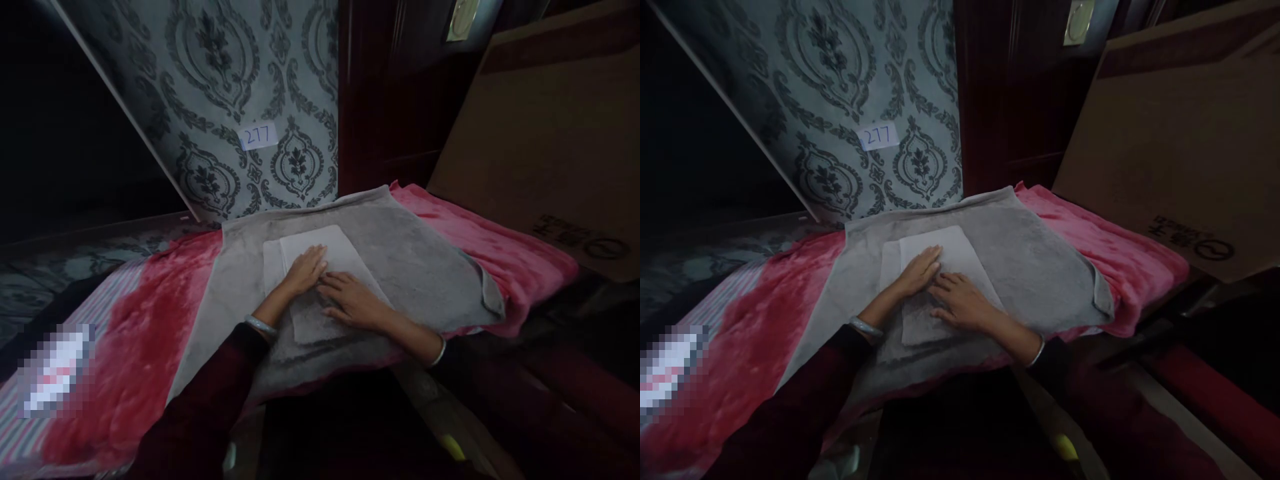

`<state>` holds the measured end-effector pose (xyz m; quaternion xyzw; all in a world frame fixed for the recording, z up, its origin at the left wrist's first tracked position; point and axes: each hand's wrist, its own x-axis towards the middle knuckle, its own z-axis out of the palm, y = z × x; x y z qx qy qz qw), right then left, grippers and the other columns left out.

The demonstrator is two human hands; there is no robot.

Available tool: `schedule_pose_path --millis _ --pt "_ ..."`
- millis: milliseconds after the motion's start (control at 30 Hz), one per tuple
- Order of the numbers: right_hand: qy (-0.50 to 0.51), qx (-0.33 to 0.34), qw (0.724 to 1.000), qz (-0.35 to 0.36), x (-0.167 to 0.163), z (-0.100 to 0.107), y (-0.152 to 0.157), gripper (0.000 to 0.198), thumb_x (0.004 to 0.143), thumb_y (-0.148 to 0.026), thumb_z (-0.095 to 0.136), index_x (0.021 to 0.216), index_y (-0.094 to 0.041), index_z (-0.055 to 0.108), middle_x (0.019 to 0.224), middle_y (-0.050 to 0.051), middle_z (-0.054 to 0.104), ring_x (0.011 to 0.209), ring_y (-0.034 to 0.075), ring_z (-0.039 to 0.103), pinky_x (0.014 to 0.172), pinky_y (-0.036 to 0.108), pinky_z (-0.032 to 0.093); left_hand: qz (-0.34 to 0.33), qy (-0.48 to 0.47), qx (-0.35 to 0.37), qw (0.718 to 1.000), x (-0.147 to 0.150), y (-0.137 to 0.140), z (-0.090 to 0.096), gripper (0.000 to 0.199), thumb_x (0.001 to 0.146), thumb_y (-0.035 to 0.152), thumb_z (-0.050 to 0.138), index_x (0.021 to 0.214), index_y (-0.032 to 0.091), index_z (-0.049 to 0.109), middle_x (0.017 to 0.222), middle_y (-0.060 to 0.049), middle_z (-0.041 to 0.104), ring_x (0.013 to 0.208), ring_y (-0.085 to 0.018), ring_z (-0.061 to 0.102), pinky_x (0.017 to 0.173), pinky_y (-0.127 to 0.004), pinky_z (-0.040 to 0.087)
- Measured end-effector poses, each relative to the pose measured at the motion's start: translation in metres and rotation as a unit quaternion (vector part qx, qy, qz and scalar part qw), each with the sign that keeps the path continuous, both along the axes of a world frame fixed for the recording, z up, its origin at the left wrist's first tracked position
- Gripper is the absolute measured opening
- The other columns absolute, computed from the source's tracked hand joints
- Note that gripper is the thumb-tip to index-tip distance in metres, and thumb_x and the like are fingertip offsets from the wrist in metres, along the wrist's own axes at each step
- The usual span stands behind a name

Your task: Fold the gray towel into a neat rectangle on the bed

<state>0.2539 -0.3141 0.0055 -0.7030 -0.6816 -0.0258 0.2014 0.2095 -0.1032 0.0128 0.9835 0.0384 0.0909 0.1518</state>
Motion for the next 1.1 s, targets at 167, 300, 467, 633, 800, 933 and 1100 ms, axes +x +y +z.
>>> schedule_pose_path --millis 167,300,467,633,800,933,1100 --pt "-0.034 -0.088 0.995 0.038 0.003 -0.023 0.008 0.064 0.102 -0.056 0.05 0.159 -0.031 0.035 0.166 0.012 0.029 0.152 0.035 0.022 0.12 0.062 0.017 0.007 0.074 0.116 0.99 0.009 0.015 -0.016 0.059 0.103 0.047 0.036 0.159 0.028 0.034 0.169 -0.006 0.026 0.157 -0.031 0.017 0.124 -0.06 0.014" --pt "-0.003 -0.104 0.994 0.041 0.0 -0.021 0.005 0.064 0.101 -0.053 0.054 0.159 -0.034 0.035 0.168 0.008 0.025 0.154 0.036 0.016 0.121 0.062 0.015 0.033 0.102 0.127 0.986 0.024 0.048 -0.011 0.063 0.102 0.055 0.032 0.16 0.032 0.03 0.169 -0.005 0.024 0.157 -0.032 0.016 0.124 -0.061 0.013" --pt "0.033 -0.111 0.992 0.043 0.001 -0.015 0.004 0.064 0.1 -0.051 0.056 0.159 -0.036 0.036 0.168 0.005 0.022 0.155 0.034 0.012 0.122 0.062 0.013 0.091 0.142 0.101 0.98 0.05 0.08 -0.005 0.065 0.102 0.059 0.027 0.161 0.032 0.027 0.17 -0.004 0.023 0.156 -0.032 0.018 0.124 -0.058 0.014" --pt "0.061 -0.108 0.991 0.053 0.004 -0.016 0.005 0.063 0.101 -0.054 0.052 0.159 -0.037 0.034 0.169 0.004 0.021 0.156 0.033 0.01 0.123 0.062 0.011 0.138 0.15 0.101 0.974 0.063 0.09 -0.005 0.064 0.103 0.057 0.021 0.159 0.028 0.033 0.167 -0.007 0.03 0.155 -0.032 0.024 0.122 -0.057 0.022" --pt "0.066 -0.104 0.991 0.051 0.001 -0.016 0.007 0.063 0.101 -0.055 0.052 0.159 -0.037 0.035 0.169 0.006 0.022 0.156 0.034 0.011 0.122 0.063 0.011 0.196 0.116 0.133 0.965 0.064 0.08 0.0 0.066 0.103 0.048 0.022 0.16 0.016 0.031 0.166 -0.016 0.03 0.155 -0.034 0.021 0.122 -0.063 0.013" --pt "0.086 -0.097 0.989 0.069 0.011 -0.018 0.005 0.06 0.1 -0.053 0.056 0.155 -0.031 0.045 0.165 0.008 0.031 0.155 0.033 0.017 0.122 0.061 0.016 0.203 0.056 0.188 0.959 0.048 0.055 0.013 0.066 0.102 0.042 0.032 0.156 0.005 0.034 0.164 -0.023 0.03 0.155 -0.034 0.02 0.125 -0.058 0.01" --pt "0.159 -0.015 0.986 0.054 0.062 -0.005 0.008 0.043 0.105 -0.038 0.04 0.136 -0.023 0.066 0.135 0.01 0.067 0.129 0.024 0.059 0.112 0.043 0.043 0.002 0.058 0.163 0.985 -0.023 -0.009 0.013 0.049 0.099 0.042 0.047 0.139 0.014 0.056 0.147 -0.019 0.056 0.141 -0.032 0.046 0.12 -0.053 0.031"
